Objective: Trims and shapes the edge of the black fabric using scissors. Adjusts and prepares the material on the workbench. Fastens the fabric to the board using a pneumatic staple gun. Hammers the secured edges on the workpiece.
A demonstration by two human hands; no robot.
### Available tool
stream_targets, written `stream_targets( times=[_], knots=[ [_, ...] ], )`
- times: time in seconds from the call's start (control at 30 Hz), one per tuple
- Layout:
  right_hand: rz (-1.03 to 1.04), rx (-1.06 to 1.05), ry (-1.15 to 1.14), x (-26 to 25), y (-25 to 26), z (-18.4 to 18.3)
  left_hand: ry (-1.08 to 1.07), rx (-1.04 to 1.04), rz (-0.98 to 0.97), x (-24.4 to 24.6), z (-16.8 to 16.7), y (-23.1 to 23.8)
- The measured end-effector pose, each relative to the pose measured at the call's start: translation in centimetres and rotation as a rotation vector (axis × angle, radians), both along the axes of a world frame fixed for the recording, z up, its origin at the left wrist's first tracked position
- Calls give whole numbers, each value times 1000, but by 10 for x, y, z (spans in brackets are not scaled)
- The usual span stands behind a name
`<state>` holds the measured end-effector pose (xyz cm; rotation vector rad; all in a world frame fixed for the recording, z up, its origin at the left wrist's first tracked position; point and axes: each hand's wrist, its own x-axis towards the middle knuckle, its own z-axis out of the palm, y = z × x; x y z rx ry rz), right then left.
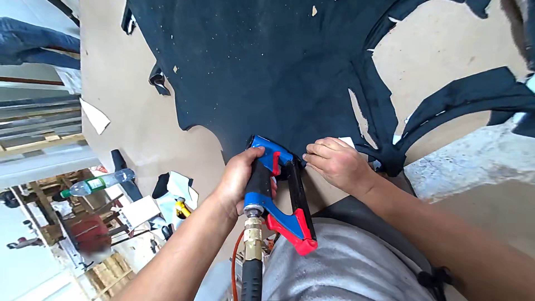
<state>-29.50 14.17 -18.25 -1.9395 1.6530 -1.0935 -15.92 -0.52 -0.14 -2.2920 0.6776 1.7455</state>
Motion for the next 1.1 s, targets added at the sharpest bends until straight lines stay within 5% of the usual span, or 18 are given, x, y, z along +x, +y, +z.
stream_targets(
  times=[0.8,1.1],
  knots=[
    [37,258,-131,-21,-4,21,140,155,-176,-10,-11,-38],
    [-16,170,-47,-56,1,15,98,172,-191,-37,-12,-42]
  ],
)
